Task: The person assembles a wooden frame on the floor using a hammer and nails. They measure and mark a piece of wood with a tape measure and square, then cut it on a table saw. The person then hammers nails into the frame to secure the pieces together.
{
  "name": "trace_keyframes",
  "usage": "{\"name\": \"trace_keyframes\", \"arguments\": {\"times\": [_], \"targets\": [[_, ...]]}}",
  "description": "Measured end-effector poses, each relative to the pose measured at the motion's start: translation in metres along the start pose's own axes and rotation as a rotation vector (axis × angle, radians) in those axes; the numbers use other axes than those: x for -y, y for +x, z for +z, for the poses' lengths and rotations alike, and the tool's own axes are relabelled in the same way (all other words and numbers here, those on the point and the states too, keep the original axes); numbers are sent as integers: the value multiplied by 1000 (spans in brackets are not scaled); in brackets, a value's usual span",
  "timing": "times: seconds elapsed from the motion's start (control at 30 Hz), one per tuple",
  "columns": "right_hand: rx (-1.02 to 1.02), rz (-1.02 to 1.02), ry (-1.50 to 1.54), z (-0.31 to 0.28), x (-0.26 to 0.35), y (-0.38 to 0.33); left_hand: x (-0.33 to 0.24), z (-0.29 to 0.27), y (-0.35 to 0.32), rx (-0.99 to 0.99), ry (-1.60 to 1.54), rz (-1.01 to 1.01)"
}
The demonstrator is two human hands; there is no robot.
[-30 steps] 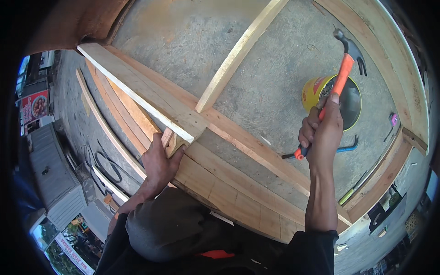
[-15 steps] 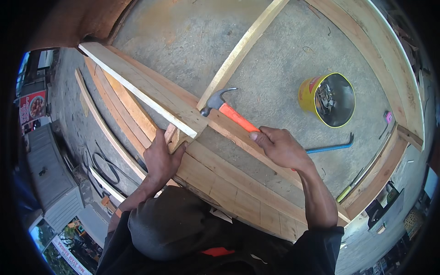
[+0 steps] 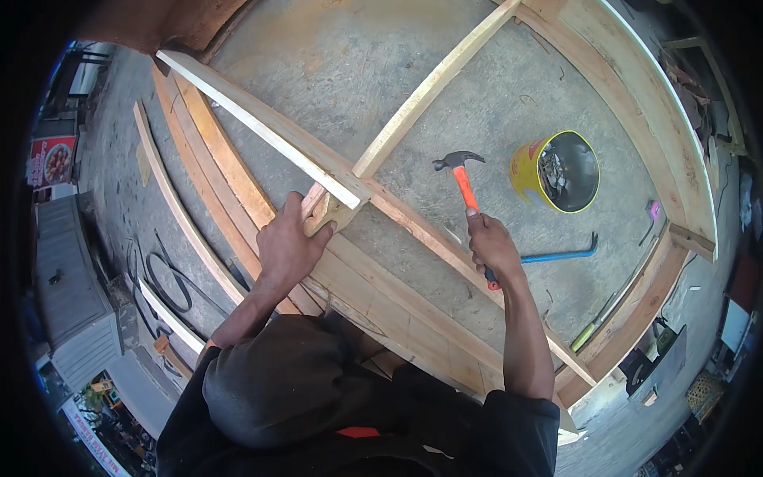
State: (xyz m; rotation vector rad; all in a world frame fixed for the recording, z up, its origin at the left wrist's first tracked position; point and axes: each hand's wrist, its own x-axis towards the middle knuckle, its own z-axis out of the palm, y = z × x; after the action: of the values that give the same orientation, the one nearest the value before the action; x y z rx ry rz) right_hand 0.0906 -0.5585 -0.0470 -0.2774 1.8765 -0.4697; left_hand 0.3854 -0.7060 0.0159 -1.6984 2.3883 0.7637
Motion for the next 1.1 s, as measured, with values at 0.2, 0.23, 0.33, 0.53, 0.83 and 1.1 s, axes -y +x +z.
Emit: {"name": "trace_keyframes", "arguments": {"times": [0.2,0.23,0.33,0.53,0.83,1.1], "targets": [[-281,-235,-402,-21,-97,58,66,-8,3,173,-981,-16],[-378,-308,-446,-22,-122,73,77,7,7,154,-1274,-70],[-406,-243,-442,-5,-132,72,79,34,-2,-51,-1480,-172],[-359,-252,-493,-3,-132,76,72,50,2,57,-1767,-99],[-341,-358,-865,-32,-95,63,62,67,15,-221,-1900,-186],[-1243,-825,-981,-102,-3,44,31,31,77,-122,-1895,-54]]}}
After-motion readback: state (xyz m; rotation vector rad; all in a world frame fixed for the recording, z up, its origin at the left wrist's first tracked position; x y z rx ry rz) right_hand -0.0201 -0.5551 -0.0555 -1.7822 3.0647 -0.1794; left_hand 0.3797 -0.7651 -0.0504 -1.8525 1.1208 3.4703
